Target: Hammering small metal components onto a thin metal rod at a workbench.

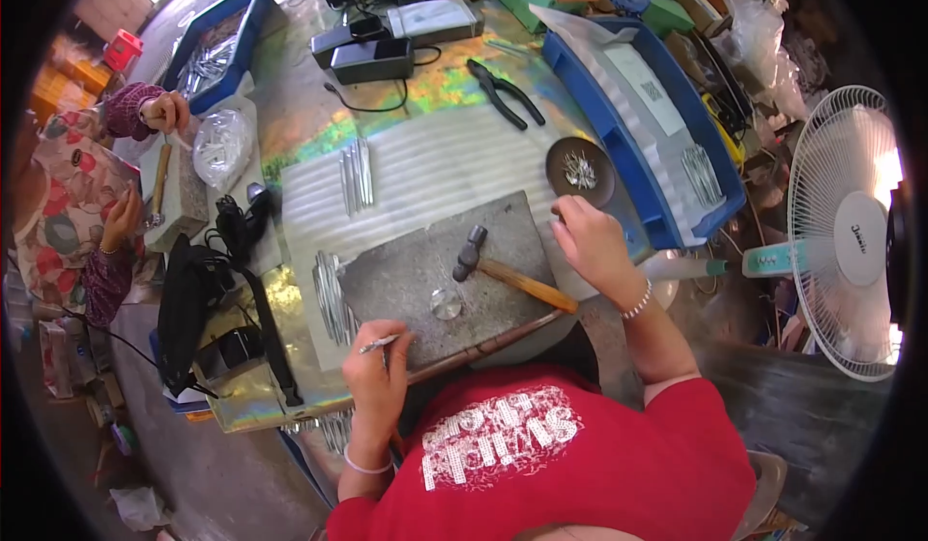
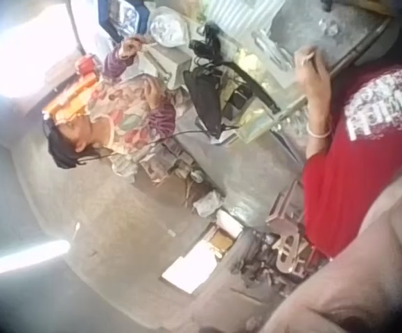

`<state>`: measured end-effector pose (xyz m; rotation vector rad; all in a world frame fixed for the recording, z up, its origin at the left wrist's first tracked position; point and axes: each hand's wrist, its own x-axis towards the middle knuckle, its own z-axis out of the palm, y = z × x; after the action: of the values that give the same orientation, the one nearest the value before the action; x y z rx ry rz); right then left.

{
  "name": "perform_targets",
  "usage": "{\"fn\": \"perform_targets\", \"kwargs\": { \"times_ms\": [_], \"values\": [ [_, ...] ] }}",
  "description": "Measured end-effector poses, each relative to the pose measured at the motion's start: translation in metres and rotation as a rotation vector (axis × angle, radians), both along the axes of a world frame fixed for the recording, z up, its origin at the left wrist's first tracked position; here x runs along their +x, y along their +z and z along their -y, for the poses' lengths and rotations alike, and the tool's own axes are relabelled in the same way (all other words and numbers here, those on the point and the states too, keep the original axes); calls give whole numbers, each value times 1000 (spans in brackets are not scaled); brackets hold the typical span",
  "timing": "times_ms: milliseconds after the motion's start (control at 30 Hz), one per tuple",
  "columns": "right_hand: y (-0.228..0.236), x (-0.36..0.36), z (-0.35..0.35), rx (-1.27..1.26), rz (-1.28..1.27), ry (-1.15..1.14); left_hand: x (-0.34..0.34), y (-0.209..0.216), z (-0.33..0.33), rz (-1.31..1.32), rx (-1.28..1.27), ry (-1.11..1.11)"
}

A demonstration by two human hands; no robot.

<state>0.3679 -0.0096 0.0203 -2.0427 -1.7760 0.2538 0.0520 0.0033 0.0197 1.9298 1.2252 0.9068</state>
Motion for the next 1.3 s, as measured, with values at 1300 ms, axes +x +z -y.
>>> {"fn": "perform_targets", "kwargs": {
  "times_ms": [1300],
  "values": [
    [4,-74,29,-56,-814,145,15,11,-8,619,-578,32]
  ]
}}
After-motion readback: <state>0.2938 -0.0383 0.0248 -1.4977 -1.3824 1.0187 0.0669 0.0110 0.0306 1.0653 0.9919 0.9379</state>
